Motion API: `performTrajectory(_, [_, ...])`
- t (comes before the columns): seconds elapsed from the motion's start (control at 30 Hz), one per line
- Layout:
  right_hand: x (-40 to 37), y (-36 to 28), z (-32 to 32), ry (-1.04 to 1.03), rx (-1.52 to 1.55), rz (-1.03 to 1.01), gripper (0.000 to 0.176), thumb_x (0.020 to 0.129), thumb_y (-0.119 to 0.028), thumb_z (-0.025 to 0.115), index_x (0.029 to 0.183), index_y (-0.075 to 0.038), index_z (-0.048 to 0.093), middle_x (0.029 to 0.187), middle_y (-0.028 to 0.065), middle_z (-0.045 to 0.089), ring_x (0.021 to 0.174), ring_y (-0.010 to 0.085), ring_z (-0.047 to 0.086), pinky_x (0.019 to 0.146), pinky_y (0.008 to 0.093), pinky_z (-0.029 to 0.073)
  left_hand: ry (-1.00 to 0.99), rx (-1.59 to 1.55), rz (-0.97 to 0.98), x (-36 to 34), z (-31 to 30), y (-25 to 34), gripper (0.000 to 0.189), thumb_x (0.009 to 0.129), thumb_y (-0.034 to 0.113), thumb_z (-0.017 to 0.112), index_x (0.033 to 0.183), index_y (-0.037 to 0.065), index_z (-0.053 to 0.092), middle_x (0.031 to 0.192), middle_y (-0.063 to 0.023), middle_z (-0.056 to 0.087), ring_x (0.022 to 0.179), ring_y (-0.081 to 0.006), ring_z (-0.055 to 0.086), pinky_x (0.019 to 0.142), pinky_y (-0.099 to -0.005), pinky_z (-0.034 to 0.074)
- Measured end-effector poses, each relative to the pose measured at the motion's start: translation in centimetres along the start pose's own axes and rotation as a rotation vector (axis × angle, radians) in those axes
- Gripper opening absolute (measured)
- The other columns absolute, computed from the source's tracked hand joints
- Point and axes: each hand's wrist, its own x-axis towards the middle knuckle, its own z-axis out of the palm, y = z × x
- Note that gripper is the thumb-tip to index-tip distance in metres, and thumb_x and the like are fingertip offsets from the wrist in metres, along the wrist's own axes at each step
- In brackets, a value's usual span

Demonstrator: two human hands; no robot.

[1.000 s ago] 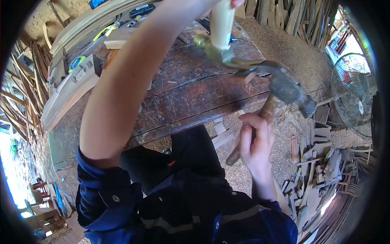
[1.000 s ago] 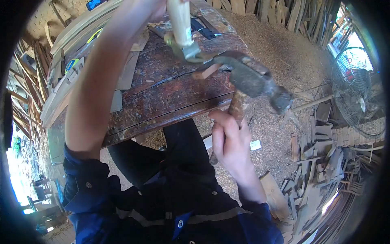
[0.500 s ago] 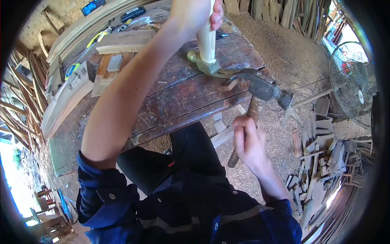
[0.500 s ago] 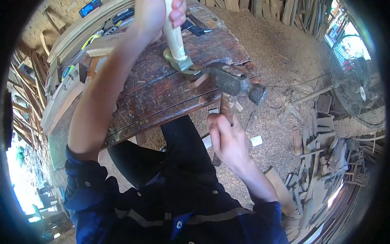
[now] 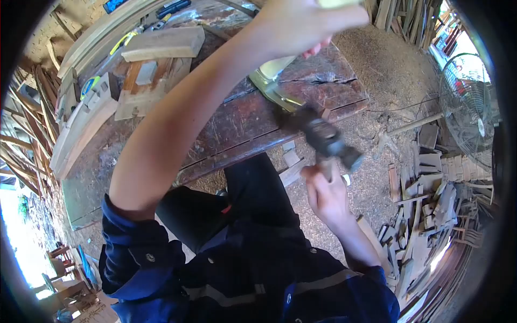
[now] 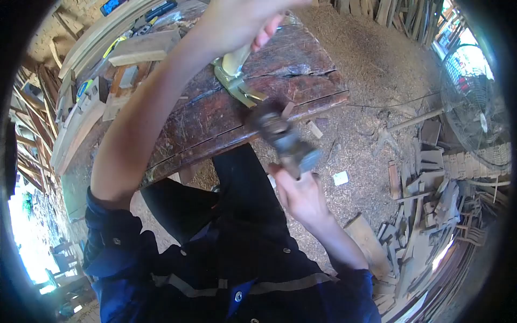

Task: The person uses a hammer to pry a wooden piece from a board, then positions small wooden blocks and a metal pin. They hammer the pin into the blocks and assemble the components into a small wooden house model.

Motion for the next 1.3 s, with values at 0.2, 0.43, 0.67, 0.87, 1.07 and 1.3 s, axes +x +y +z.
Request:
performTrajectory(0.2, [1.7, -0.5, 2.2, 0.104, 0.265, -0.029, 0.031, 0.091, 0.004, 0.066, 0.117, -0.010, 0.070, 0.113, 0.0156, 0.068, 0.092, 0.0370, 0.070, 0.078, 0.0467, 0.058, 0.093, -0.152, 0.007, -0.1, -1.3, -1.2, 0.030, 0.096, 0.026, 0.073, 0.098, -0.002, 0.063, 0.073, -0.0060, 0.063, 0.051, -0.0127, 0.058, 0.045, -0.0279, 0.051])
performTrajectory(0.43, [2.6, 0.4, 2.0, 0.135, 0.603, 0.162, 0.023, 0.103, 0.000, 0.060, 0.126, -0.004, 0.061, 0.110, 0.0132, 0.067, 0.089, 0.0259, 0.069, 0.078, 0.0381, 0.056, 0.282, -0.213, 0.019, -1.5, -2.4, -1.4, 0.031, 0.098, 0.028, 0.071, 0.085, 0.002, 0.063, 0.066, -0.0059, 0.062, 0.052, -0.0142, 0.063, 0.049, -0.0297, 0.055])
performTrajectory(0.67, [3.6, -1.0, -0.2, 0.394, 0.855, 0.320, 0.052, 0.108, -0.009, 0.058, 0.153, -0.010, 0.032, 0.092, 0.0098, 0.060, 0.054, 0.0103, 0.053, 0.050, 0.0260, 0.044, 0.360, -0.181, 0.050, -1.7, -2.0, -1.3, 0.030, 0.099, 0.030, 0.071, 0.092, 0.002, 0.064, 0.068, -0.0034, 0.062, 0.053, -0.0126, 0.062, 0.049, -0.0287, 0.054])
performTrajectory(0.87, [8.8, 1.7, -7.3, 0.158, 0.494, 0.432, 0.064, 0.106, -0.020, 0.058, 0.162, -0.010, 0.029, 0.077, 0.0018, 0.058, 0.057, 0.0107, 0.056, 0.053, 0.0281, 0.048, 0.467, -0.230, 0.235, -2.5, -2.0, -2.0, 0.027, 0.099, 0.029, 0.071, 0.093, 0.004, 0.063, 0.066, -0.0025, 0.060, 0.052, -0.0122, 0.060, 0.048, -0.0286, 0.053])
performTrajectory(1.07, [16.0, 5.3, -7.7, -0.104, 0.521, 0.300, 0.051, 0.102, -0.023, 0.064, 0.149, -0.004, 0.053, 0.077, 0.0021, 0.063, 0.065, 0.0119, 0.063, 0.062, 0.0282, 0.052, 0.610, -0.325, 0.157, -3.7, -3.4, -1.8, 0.027, 0.098, 0.028, 0.068, 0.084, 0.009, 0.055, 0.062, -0.0023, 0.056, 0.048, -0.0136, 0.057, 0.045, -0.0288, 0.051])
performTrajectory(1.3, [20.7, 4.2, -7.4, -0.239, 0.024, -0.063, 0.048, 0.102, -0.026, 0.061, 0.145, -0.003, 0.054, 0.123, 0.0271, 0.072, 0.114, 0.0432, 0.071, 0.095, 0.0517, 0.055, 0.729, -0.322, 0.205, -4.9, -4.2, -2.7, 0.028, 0.095, 0.026, 0.068, 0.076, 0.014, 0.051, 0.056, 0.0040, 0.048, 0.043, -0.0086, 0.044, 0.041, -0.0242, 0.042])
